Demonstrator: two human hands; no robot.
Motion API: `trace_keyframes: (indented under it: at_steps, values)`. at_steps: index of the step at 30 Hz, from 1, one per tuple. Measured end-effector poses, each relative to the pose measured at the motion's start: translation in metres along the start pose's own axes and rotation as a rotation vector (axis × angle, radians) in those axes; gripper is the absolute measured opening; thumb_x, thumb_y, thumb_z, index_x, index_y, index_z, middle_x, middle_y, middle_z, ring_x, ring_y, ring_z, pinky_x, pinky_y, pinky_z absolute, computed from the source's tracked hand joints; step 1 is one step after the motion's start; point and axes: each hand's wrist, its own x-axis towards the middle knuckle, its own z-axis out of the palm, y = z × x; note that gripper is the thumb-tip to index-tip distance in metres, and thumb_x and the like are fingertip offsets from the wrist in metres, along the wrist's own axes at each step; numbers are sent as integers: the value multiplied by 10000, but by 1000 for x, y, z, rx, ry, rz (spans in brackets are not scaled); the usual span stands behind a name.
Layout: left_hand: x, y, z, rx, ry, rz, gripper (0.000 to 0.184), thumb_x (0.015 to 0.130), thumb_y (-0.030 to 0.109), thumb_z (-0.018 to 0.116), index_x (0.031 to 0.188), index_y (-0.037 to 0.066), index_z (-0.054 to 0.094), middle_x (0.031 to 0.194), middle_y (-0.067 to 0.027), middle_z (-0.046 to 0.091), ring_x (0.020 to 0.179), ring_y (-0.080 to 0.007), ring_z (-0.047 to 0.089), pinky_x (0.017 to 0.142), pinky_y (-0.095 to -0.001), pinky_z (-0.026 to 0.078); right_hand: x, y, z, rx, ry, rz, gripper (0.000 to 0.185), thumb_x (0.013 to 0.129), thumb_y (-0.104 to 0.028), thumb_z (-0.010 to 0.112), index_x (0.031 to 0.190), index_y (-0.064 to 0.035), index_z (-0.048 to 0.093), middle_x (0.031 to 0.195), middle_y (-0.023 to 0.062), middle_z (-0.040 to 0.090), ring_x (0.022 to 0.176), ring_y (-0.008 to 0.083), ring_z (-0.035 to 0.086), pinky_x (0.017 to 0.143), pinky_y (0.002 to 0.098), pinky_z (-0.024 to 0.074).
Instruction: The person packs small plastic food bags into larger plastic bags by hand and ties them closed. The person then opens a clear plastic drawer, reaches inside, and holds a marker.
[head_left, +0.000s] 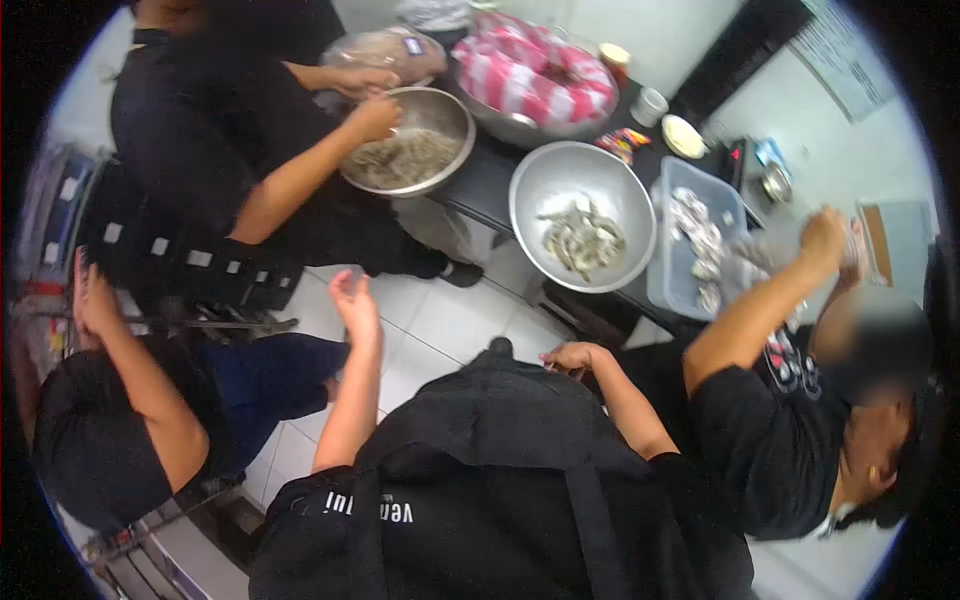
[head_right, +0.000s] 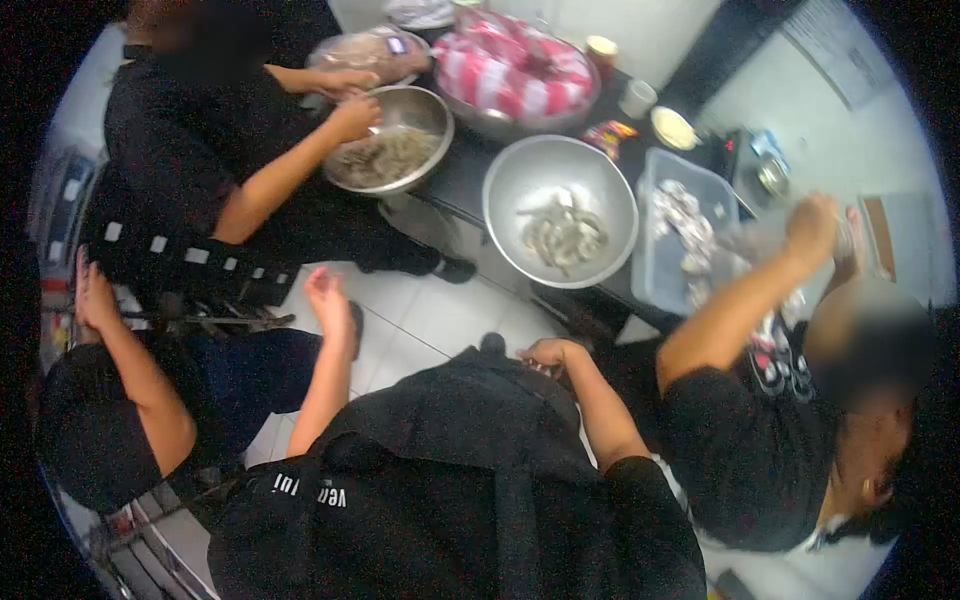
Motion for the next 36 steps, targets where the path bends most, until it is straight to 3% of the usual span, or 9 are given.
trace_keyframes:
  at_steps: [4, 10, 13, 17, 24, 26, 31, 34, 36]
  values:
    - [-5, 70, 14, 40, 12, 18, 342, 807, 46, 627, 1110, 45, 469, 1172, -93, 488, 1112, -201, 429, 984, -327, 304, 6, -118, -43, -410, -161, -17, 587, 888, -554, 454, 1086, -24, 611, 1130, 106, 595, 1076, 292, 535, 736, 515, 539]
    - [1, 119, 44, -21, 32, 151, 291, 859, 10, 553, 1127, 41, 444, 1223, -106, 450, 1177, -207, 392, 966, -330, 362, -13, -211, -53, -594, -157, -194, 731, 843, -544, 529, 1263, 49, 452, 1305, 181, 472, 1094, 350, 534, 742, 486, 552]
    - [-9, 123, 50, -59, 31, 130, 306, 864, 12, 549, 1142, 42, 426, 1248, -108, 422, 1170, -199, 397, 962, -322, 363, 6, -217, -57, -636, -213, -224, 701, 827, -564, 532, 1267, -23, 459, 1182, 169, 497, 1008, 313, 561, 620, 436, 582]
    - [-14, 114, 41, -65, 61, 66, 319, 859, -5, 546, 1145, 26, 406, 1258, -110, 398, 1158, -180, 401, 946, -302, 365, 17, -226, -63, -688, -231, -224, 681, 834, -553, 528, 1280, -45, 449, 1175, 165, 492, 968, 300, 565, 606, 432, 581]
    - [-6, 110, 25, 50, 166, 79, 377, 857, 16, 565, 1193, 31, 395, 1250, -114, 396, 1131, -171, 411, 954, -303, 359, 25, -226, -59, -716, -215, -192, 640, 870, -475, 521, 1315, -27, 418, 1318, 209, 426, 1032, 383, 558, 650, 491, 572]
    - [1, 117, 26, 26, 183, 94, 378, 845, 20, 567, 1188, 30, 406, 1247, -114, 423, 1160, -199, 404, 991, -330, 315, 23, -222, -59, -741, -192, -200, 611, 873, -511, 493, 1299, -76, 441, 1222, 169, 479, 952, 287, 566, 591, 404, 582]
    - [32, 131, 30, -48, 171, 215, 356, 843, 10, 562, 1169, 27, 418, 1213, -110, 454, 1162, -207, 413, 1009, -344, 299, 14, -227, -60, -685, -139, -212, 613, 872, -515, 496, 1294, -73, 452, 1208, 149, 503, 951, 260, 569, 615, 400, 585]
    - [52, 147, 24, -126, 140, 329, 305, 856, -6, 552, 1130, 33, 423, 1156, -93, 462, 1119, -181, 432, 985, -325, 329, -2, -241, -54, -640, -25, -346, 559, 887, -457, 497, 1268, -48, 494, 1236, 190, 529, 992, 331, 592, 713, 423, 553]
    - [70, 171, 19, -242, 94, 516, 251, 876, -19, 527, 1094, 34, 415, 1093, -80, 461, 1064, -156, 455, 947, -298, 372, 4, -244, -58, -694, 109, -636, 519, 877, -462, 500, 1181, -48, 576, 1078, 187, 623, 949, 322, 609, 798, 405, 498]
